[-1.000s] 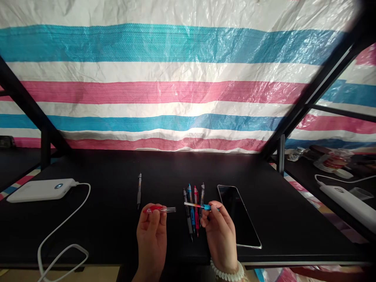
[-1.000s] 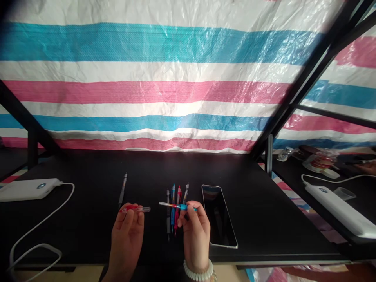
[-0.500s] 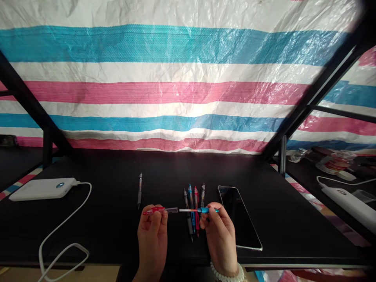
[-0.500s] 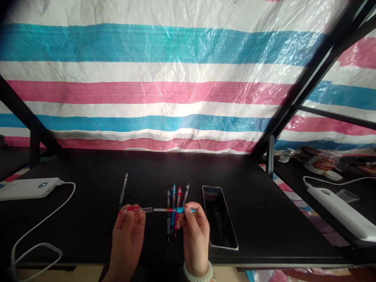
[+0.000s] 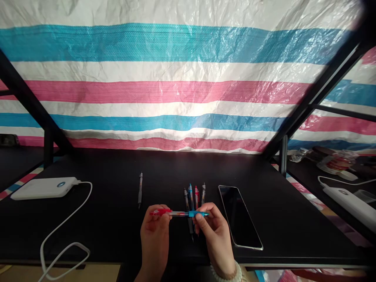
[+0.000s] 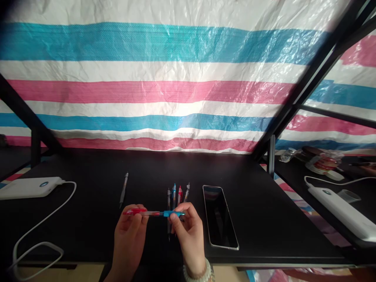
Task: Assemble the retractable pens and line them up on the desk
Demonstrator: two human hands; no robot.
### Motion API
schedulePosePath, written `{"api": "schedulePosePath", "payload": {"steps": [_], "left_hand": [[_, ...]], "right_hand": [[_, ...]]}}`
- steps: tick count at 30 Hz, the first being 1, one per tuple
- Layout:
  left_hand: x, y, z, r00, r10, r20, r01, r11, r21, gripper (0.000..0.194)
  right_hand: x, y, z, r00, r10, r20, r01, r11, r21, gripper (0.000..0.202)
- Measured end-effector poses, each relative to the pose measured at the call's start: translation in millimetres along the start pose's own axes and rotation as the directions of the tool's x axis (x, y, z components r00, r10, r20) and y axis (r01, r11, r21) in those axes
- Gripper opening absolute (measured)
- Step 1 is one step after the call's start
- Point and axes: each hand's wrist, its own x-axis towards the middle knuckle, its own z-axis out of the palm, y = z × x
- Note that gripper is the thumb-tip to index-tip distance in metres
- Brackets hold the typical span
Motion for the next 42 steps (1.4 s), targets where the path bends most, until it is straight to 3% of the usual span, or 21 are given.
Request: {"api": "schedulePosePath", "payload": {"steps": [8, 11, 16, 20, 23, 26, 29, 32, 36, 42], "left_hand": [[-0.9, 1.9, 2.4, 0.999, 0.000, 0.034, -0.006, 0.984, 0.180, 0.018], [-1.5, 3.1, 1.8, 0.995, -0.052, 0.083, 0.031, 0.970, 0.243, 0.015], [-1.2, 1.2, -1.9, 0.982, -0.103, 0.160, 0.054, 0.957, 0.284, 0.013], [-2.8, 3.2, -0.5, 0.936, -0.156, 0.317, 0.056, 0.951, 0.305, 0.019], [-5.1, 6.6, 3.3, 0.884, -0.234, 0.404, 0.125, 0.952, 0.278, 0.028], [-5.6, 7.7, 5.9, 0.897, -0.265, 0.355, 0.193, 0.955, 0.224, 0.028], [-3.6, 7.5, 7.5, 0.948, -0.244, 0.203, 0.225, 0.968, 0.114, 0.026], [-1.1, 7.8, 9.5, 0.965, -0.254, 0.070, 0.254, 0.967, 0.019, 0.027], [-0.2, 7.8, 10.9, 0.962, -0.264, 0.073, 0.263, 0.965, 0.021, 0.028], [-1.0, 6.6, 8.7, 0.961, -0.259, 0.095, 0.255, 0.966, 0.052, 0.031]], "right_hand": [[0.6, -1.3, -0.7, 0.999, 0.024, 0.035, -0.023, 1.000, -0.019, 0.021], [0.2, -1.9, -0.2, 0.999, 0.036, 0.002, -0.036, 0.999, -0.003, 0.024], [0.0, 5.7, -3.9, 0.998, 0.022, -0.056, -0.026, 0.996, -0.081, 0.043], [-0.6, 15.6, -7.7, 0.999, 0.026, -0.039, -0.032, 0.989, -0.144, 0.058], [-1.2, 19.3, -8.1, 0.999, 0.011, -0.052, -0.018, 0.990, -0.141, 0.065], [-1.4, 15.9, -6.3, 1.000, -0.020, -0.022, 0.017, 0.993, -0.117, 0.065], [-1.8, 6.6, -3.2, 0.999, -0.044, 0.023, 0.045, 0.997, -0.055, 0.049], [-2.4, -0.5, -0.9, 0.999, -0.045, 0.013, 0.046, 0.998, -0.034, 0.036], [-1.1, 1.4, -0.8, 0.998, -0.034, -0.058, 0.031, 0.998, -0.055, 0.023], [0.9, 1.6, 1.6, 0.997, -0.020, -0.074, 0.011, 0.992, -0.127, 0.030]]}}
